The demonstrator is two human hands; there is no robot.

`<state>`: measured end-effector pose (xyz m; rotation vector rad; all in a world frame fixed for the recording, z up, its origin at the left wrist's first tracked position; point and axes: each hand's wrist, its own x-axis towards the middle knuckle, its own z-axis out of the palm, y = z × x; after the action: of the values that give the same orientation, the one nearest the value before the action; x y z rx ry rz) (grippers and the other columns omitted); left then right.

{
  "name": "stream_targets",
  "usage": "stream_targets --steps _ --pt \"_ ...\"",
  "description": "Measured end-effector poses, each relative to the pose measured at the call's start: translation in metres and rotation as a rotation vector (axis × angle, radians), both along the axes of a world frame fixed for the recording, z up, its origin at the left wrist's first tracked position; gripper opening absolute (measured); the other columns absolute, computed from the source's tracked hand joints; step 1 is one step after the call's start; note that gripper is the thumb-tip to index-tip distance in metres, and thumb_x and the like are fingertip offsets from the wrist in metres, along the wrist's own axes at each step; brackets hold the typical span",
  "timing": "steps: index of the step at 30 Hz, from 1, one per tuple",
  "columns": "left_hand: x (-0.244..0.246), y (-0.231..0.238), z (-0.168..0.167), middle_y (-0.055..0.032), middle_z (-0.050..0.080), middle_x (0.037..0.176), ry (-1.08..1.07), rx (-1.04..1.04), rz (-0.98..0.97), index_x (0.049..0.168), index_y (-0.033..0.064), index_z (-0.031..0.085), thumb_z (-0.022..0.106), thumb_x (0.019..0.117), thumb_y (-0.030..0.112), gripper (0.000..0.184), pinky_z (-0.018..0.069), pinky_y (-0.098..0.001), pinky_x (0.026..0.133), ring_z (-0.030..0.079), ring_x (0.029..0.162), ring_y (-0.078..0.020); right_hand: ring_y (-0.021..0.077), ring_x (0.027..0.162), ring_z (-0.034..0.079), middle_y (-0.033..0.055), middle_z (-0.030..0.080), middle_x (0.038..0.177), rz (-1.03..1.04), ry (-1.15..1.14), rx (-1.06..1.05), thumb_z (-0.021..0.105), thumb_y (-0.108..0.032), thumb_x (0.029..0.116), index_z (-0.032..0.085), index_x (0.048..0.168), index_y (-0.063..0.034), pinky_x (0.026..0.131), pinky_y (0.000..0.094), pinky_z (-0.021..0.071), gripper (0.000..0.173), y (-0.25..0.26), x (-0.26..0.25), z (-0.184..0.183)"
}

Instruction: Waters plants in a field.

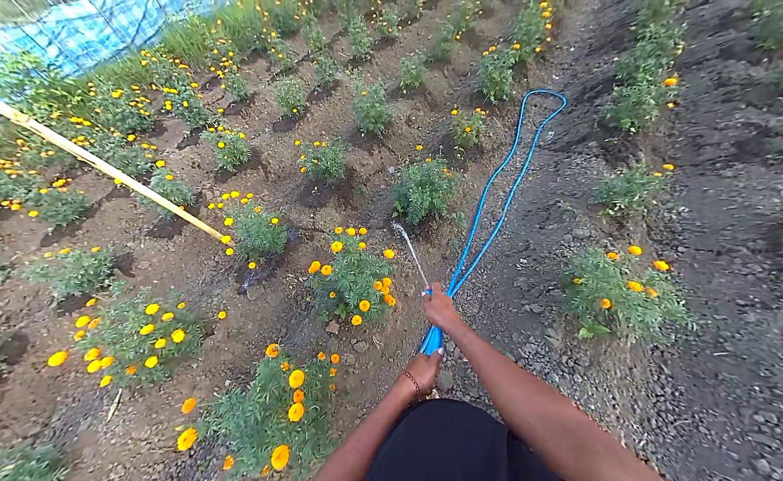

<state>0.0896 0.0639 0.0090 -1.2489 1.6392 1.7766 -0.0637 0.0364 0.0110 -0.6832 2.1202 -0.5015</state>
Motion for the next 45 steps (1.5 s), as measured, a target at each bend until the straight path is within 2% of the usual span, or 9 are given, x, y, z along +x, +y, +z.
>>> stream_targets --steps 12,19,25,30,38,45 --pt "0.021 -0.003 0.006 0.0024 0.04 0.061 0.019 -0.003 -0.033 0.089 0.0087 0.053 0.024 0.1121 0.051 0.056 0.038 -0.0284 0.05 0.04 0.048 -0.0118 0.037 0.115 0.067 0.0236 0.066 0.123 -0.053 0.032 -0.019 0.035 -0.027 0.113 0.039 0.15 -0.0079 0.099 0.0511 0.0524 0.041 0.004 0.02 0.006" --pt "0.021 -0.004 0.009 -0.0016 0.045 0.069 0.035 -0.071 -0.149 0.094 0.0049 0.057 0.022 0.1116 0.053 0.062 0.043 -0.0344 0.059 0.045 0.057 -0.0159 0.0378 0.11 0.069 0.0235 0.068 0.117 -0.099 0.073 -0.07 0.038 -0.024 0.1123 0.04 0.148 -0.0067 0.096 0.0516 0.0531 0.04 0.012 0.02 0.015" --pt "0.019 -0.001 0.01 -0.0005 0.043 0.068 0.031 -0.068 -0.174 0.092 0.0065 0.056 0.022 0.1115 0.053 0.061 0.0417 -0.0336 0.058 0.043 0.056 -0.0153 0.0378 0.111 0.068 0.0244 0.067 0.119 -0.118 0.063 -0.05 0.038 -0.025 0.1125 0.04 0.149 -0.0071 0.096 0.0516 0.053 0.041 0.017 0.018 0.015" --pt "0.016 0.0 0.009 0.0 0.042 0.066 0.043 -0.062 -0.148 0.091 0.007 0.054 0.024 0.1114 0.053 0.059 0.0408 -0.032 0.056 0.043 0.054 -0.0143 0.0374 0.106 0.069 0.023 0.068 0.114 -0.145 0.1 -0.113 0.037 -0.025 0.1127 0.042 0.147 -0.007 0.094 0.0516 0.0535 0.039 0.019 0.017 0.017" --pt "0.009 0.003 0.005 0.0012 0.041 0.064 0.046 -0.053 -0.156 0.09 0.0079 0.054 0.023 0.1116 0.052 0.058 0.0394 -0.0304 0.053 0.041 0.051 -0.0131 0.0368 0.11 0.069 0.0233 0.068 0.118 -0.153 0.103 -0.098 0.038 -0.024 0.1124 0.041 0.148 -0.005 0.097 0.0501 0.053 0.04 0.025 0.008 0.013" --pt "0.002 0.007 0.004 0.0006 0.041 0.065 0.05 -0.06 -0.154 0.091 0.0075 0.054 0.024 0.1117 0.052 0.058 0.0396 -0.0314 0.054 0.041 0.052 -0.0137 0.0374 0.112 0.068 0.0233 0.067 0.12 -0.116 0.097 -0.082 0.037 -0.026 0.1128 0.039 0.15 -0.0079 0.098 0.0507 0.0525 0.042 0.029 0.002 0.019"
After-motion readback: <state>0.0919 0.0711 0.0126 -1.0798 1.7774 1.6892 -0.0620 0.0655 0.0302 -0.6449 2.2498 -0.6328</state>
